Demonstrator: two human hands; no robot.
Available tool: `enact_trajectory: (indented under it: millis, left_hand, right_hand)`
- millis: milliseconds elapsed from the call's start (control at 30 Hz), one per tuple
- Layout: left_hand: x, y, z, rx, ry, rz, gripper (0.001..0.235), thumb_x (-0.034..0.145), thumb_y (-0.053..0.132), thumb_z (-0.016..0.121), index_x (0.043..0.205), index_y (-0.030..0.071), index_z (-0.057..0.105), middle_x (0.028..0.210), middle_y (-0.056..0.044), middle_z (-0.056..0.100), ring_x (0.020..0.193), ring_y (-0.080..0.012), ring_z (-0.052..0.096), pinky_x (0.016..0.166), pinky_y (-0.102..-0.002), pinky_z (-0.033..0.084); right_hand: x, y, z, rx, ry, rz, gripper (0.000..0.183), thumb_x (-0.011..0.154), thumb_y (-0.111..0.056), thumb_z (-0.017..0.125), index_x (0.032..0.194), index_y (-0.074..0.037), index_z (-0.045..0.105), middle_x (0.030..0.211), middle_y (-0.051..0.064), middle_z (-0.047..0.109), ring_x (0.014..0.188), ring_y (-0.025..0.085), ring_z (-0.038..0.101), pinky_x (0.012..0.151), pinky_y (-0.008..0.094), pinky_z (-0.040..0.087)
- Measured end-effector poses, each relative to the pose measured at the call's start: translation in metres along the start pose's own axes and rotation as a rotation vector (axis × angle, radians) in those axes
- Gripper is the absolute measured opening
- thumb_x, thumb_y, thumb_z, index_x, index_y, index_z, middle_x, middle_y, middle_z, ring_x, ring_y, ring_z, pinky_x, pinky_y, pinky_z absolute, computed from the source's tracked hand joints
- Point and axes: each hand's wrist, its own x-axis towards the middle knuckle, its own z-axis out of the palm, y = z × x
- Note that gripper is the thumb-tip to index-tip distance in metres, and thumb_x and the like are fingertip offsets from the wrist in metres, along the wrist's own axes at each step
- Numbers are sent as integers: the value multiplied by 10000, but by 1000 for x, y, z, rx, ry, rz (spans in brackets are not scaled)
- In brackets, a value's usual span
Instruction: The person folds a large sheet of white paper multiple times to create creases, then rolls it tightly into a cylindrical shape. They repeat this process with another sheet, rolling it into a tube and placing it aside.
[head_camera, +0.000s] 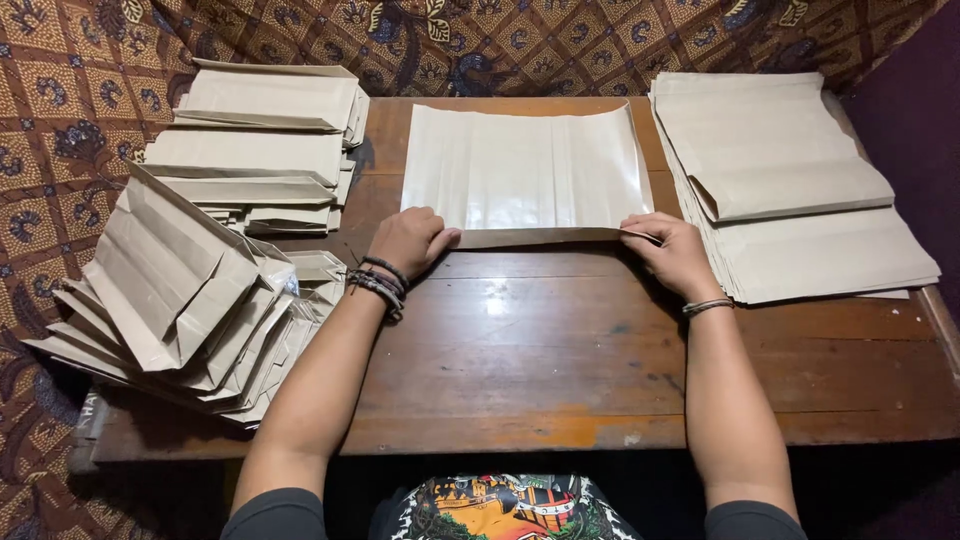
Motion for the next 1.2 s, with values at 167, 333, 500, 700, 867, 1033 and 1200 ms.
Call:
enact_trajectory:
  millis: [167, 333, 500, 700, 867, 1033, 1200]
  left_hand:
    - [0, -2, -8, -36, -87, -114, 527, 1035, 567, 483, 747, 146, 615, 714, -85, 619, 772, -328, 680, 698, -436, 560]
    - [0, -1, -11, -25, -123, -194, 563, 1013, 645, 470, 733, 182, 626, 676, -73, 659, 757, -332, 703, 703, -445, 566]
    - [1, 5, -19, -50, -125, -251, 503, 975, 651, 541, 799, 189, 635, 682, -74, 694, 773, -342, 725, 733, -464, 570]
    - [0, 4, -17, -3, -40, -333, 529, 919, 722, 570, 821, 207, 641, 708, -96, 724, 799, -386, 734, 752, -502, 578]
    - [-1, -7, -12, 14, 24, -427, 542, 928, 752, 543, 795, 231, 612, 697, -49, 723, 796, -364, 742, 739, -497, 574]
    - [1, -15, -3, -42, 119, -476, 533, 956, 730, 539, 753, 242, 605, 642, -27, 702, 764, -351, 737, 717, -491, 567]
    - [7, 14, 3, 103, 565, 24, 250, 939, 401, 715, 1067, 196, 656, 984, -31, 605, 1052, -252, 587, 907, -415, 455]
  right_hand:
    - [-2, 5, -8, 86, 9, 80, 137, 925, -106, 788, 1061, -94, 793, 1017, 98, 736, 1053, 216, 659, 945, 373, 517]
    - [-4, -9, -12, 225, 61, 217, 113, 999, -170, 751, 1071, -86, 772, 859, -3, 705, 823, 56, 573, 769, 251, 499]
    - [-3, -10, -9, 93, 107, 225, 111, 984, -177, 776, 1088, -140, 787, 780, 30, 715, 734, 36, 588, 662, 218, 473]
    - [1, 11, -5, -206, 112, 234, 192, 939, -289, 801, 1131, -293, 804, 736, 23, 670, 736, 118, 580, 684, 308, 470]
    - [-6, 4, -13, -168, 156, 254, 206, 938, -270, 801, 1143, -294, 799, 791, 6, 702, 757, 91, 593, 684, 292, 469]
    - [-6, -9, -14, -106, 170, 242, 214, 954, -218, 769, 1167, -221, 791, 812, 34, 703, 789, 95, 556, 712, 282, 459]
    - [-7, -4, -12, -106, 190, 210, 211, 955, -198, 784, 1166, -198, 794, 831, 48, 704, 808, 106, 586, 720, 306, 476]
